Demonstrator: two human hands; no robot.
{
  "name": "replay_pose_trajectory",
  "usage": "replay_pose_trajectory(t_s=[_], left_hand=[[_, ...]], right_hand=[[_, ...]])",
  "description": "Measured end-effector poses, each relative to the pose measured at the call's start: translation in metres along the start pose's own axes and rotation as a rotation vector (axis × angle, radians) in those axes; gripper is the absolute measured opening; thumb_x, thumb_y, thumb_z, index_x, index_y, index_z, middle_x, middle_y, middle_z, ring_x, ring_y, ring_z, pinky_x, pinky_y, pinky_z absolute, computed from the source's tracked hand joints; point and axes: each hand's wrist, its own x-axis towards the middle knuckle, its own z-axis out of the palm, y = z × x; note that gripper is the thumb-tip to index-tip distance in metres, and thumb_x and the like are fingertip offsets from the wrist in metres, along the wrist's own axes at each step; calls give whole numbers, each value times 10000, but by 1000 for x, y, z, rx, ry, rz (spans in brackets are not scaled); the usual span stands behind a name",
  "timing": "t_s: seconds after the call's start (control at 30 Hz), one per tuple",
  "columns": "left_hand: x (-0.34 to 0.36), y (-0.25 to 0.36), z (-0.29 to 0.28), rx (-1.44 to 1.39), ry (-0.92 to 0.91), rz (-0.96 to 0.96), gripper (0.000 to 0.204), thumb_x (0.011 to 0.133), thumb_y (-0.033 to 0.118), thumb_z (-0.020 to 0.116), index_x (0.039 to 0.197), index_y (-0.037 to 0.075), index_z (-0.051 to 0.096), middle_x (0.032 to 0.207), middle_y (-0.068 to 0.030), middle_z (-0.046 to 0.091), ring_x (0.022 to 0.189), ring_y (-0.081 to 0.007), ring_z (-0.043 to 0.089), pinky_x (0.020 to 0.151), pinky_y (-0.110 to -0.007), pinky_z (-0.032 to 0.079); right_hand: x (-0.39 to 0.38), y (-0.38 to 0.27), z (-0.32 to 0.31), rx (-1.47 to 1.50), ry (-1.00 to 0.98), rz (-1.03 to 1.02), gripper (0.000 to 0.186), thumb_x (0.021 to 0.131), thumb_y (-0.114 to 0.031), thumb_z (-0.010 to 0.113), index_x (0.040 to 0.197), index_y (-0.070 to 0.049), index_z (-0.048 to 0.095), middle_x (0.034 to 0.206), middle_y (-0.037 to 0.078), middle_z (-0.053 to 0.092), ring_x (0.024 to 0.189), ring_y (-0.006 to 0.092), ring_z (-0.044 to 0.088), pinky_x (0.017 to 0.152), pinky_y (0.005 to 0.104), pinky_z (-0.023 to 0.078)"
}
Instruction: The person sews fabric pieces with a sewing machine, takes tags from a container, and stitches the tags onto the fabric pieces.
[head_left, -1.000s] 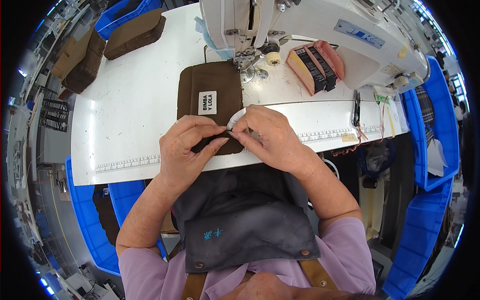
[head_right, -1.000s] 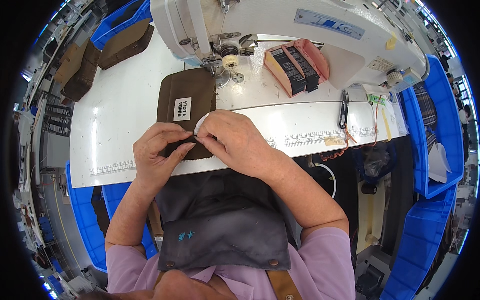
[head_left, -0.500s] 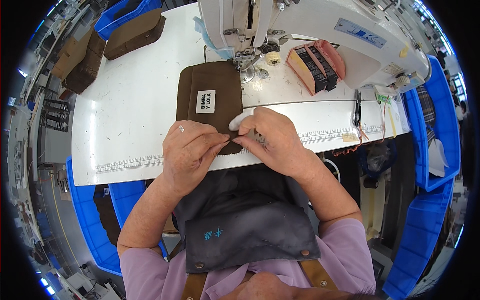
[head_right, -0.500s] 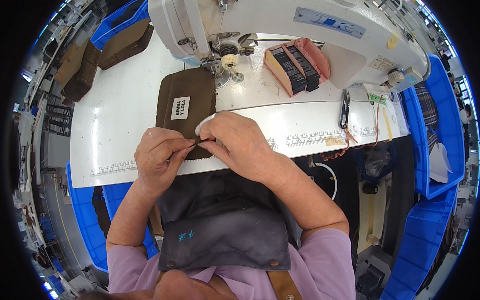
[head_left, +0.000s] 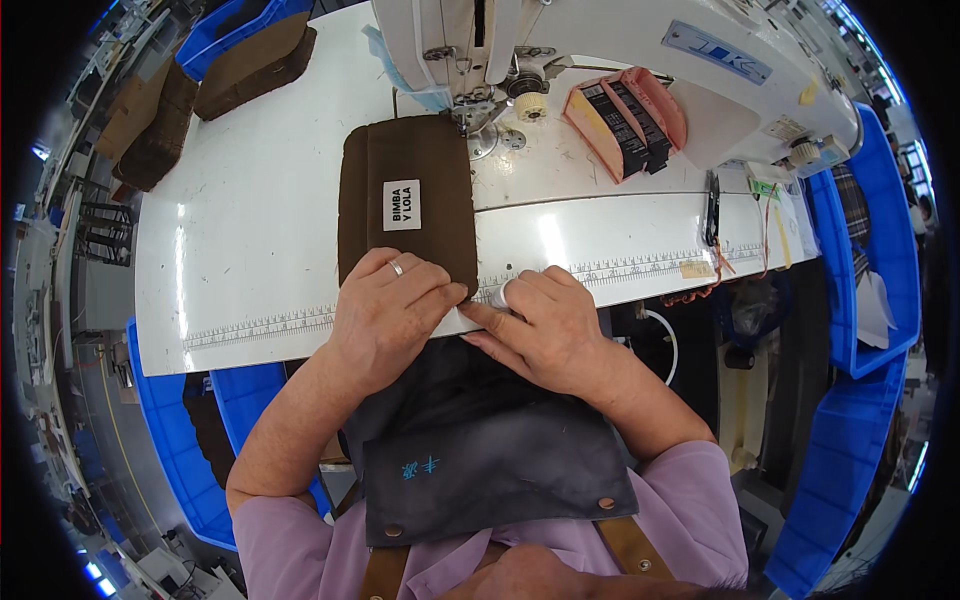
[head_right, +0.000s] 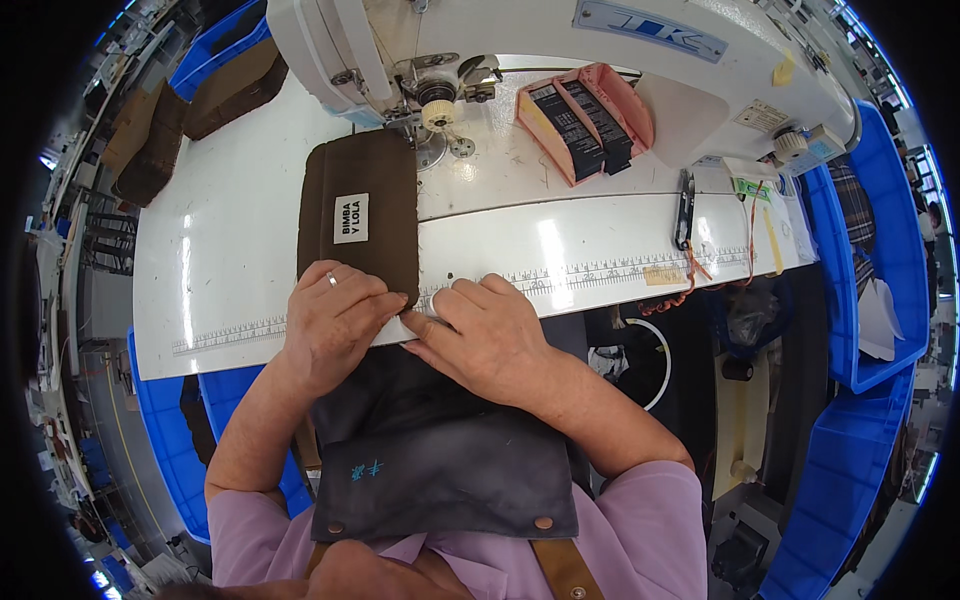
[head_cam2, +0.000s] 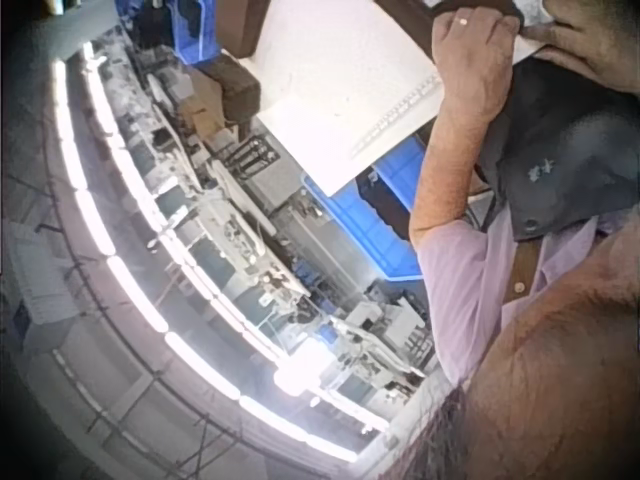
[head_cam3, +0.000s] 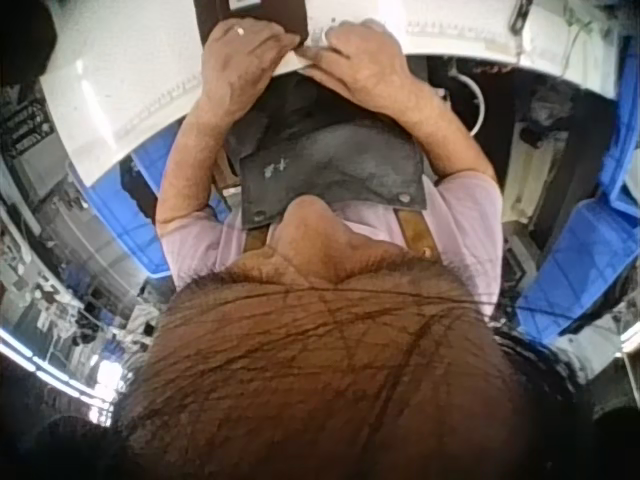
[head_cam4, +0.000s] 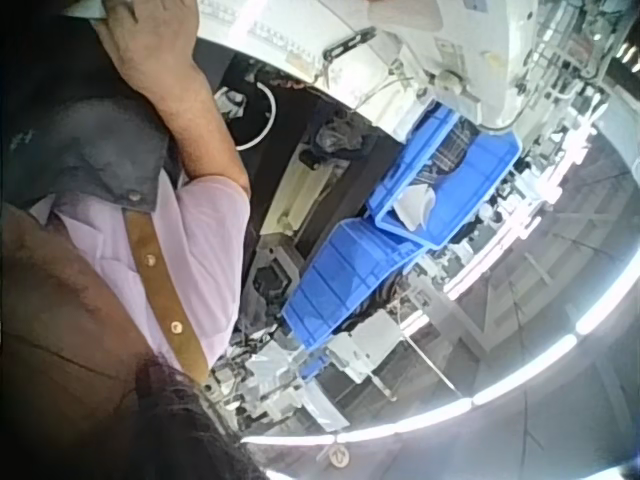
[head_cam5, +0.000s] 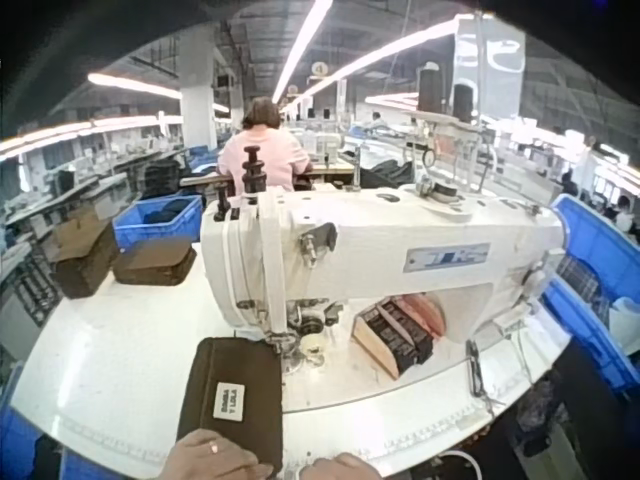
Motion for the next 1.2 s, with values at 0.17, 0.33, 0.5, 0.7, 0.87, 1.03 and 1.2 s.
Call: replay_pose_trajectory(t_s=[0.17,0.33,0.5,0.7,0.87,1.03,1.2], left_hand=[[-2,-1,-1,35,13,40,251,752,101,691,992,63,751,912,-21,670,858,-184,674,831,-364,509],[-2,-3,0,34,26,43,267,751,111,689,1004,57,760,908,-26,666,849,-184,669,821,-359,511],[-1,-4,-3,59,-1,93,296,752,123,690,1028,44,766,895,-18,654,831,-184,656,821,-362,518],[1,-3,-7,59,-55,102,325,771,116,681,1073,19,752,942,-34,660,874,-200,658,834,-370,522],[6,6,-20,77,-131,68,310,761,86,703,1062,34,758,1009,-51,674,913,-213,677,797,-373,548],[8,8,-28,48,-210,57,290,790,87,688,1064,16,749,1056,-72,690,947,-238,686,783,-366,564],[8,1,-14,-16,-119,72,223,731,24,778,948,44,732,990,-64,715,855,-231,705,726,-360,567]], right_hand=[[0,1,0,12,4,-3,355,750,-238,850,1068,-120,741,823,-2,530,750,179,582,651,345,413],[2,1,3,-2,34,-8,392,732,-267,860,1090,-140,765,756,4,466,660,195,525,601,353,386],[2,0,0,11,-7,0,351,753,-229,845,1061,-109,728,819,-1,525,753,176,585,657,348,417],[2,0,0,23,-4,8,327,757,-216,843,1041,-101,729,812,4,518,744,178,585,648,351,416],[2,1,0,38,5,11,296,770,-211,842,1023,-103,734,809,11,518,730,183,585,637,355,418],[1,5,-5,103,-32,48,257,788,-208,838,1008,-122,734,806,27,521,708,210,588,623,366,429],[5,9,-12,223,-4,155,225,794,-174,832,982,-118,723,816,41,533,688,249,585,624,391,458]])
